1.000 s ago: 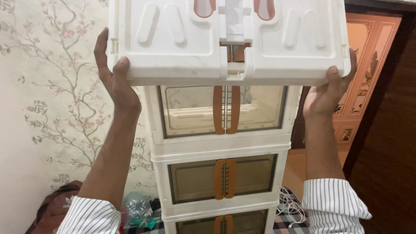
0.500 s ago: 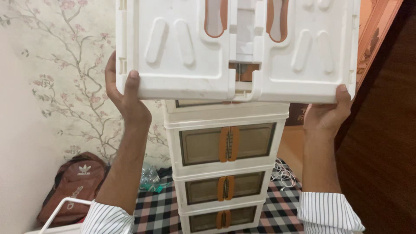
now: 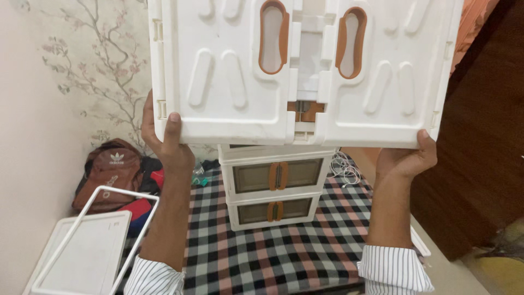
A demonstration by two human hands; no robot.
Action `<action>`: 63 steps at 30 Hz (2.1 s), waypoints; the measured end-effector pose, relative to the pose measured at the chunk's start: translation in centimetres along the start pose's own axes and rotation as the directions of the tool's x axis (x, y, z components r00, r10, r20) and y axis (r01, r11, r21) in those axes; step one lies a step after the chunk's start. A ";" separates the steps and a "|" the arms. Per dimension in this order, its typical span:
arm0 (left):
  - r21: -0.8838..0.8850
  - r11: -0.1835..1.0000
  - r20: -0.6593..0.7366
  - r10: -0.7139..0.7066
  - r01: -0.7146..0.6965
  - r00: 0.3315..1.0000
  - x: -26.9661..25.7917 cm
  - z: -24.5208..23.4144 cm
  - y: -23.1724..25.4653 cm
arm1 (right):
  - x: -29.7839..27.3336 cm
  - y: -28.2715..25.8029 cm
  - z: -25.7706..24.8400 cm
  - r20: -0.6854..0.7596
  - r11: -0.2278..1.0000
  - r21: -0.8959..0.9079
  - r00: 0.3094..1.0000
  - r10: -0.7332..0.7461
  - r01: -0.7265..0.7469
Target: The person assembles a stackable plastic storage unit by hand. They place a frame, then a drawer, then a lid, then a second drawer, and finally a top lid onto a base unit, completing a four-drawer stack on a checkered bench.
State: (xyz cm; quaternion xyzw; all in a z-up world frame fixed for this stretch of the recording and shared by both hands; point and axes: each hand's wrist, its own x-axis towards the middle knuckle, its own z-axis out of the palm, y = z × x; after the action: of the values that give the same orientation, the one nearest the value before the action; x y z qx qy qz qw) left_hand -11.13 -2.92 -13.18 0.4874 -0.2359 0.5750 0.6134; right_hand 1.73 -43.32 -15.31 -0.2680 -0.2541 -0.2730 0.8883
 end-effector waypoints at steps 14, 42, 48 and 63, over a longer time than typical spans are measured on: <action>0.061 0.988 -0.087 -0.134 0.140 0.987 -10.3 -5.8 9.9 | -12.9 -5.6 -1.7 0.003 0.972 -0.040 0.973 0.231 -0.231; 0.099 0.850 -0.456 -0.424 0.518 0.782 -20.6 -37.9 7.7 | -37.0 13.4 2.0 -0.255 0.790 -0.124 0.789 0.560 -0.601; 0.092 0.734 -0.608 -0.494 0.673 0.622 -24.8 -45.5 5.8 | -41.9 18.6 1.2 -0.300 0.715 -0.137 0.717 0.630 -0.686; 0.038 0.350 -0.729 -0.631 0.936 0.266 -34.1 -53.2 -0.5 | -48.8 28.9 -11.0 -0.553 0.401 -0.089 0.380 0.742 -0.912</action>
State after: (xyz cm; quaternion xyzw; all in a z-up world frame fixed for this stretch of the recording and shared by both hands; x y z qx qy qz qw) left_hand -32.83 27.18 -64.29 0.4571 0.4056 0.3301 0.7194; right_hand -12.17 -12.67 -62.23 -0.4589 0.1795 0.1260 0.8610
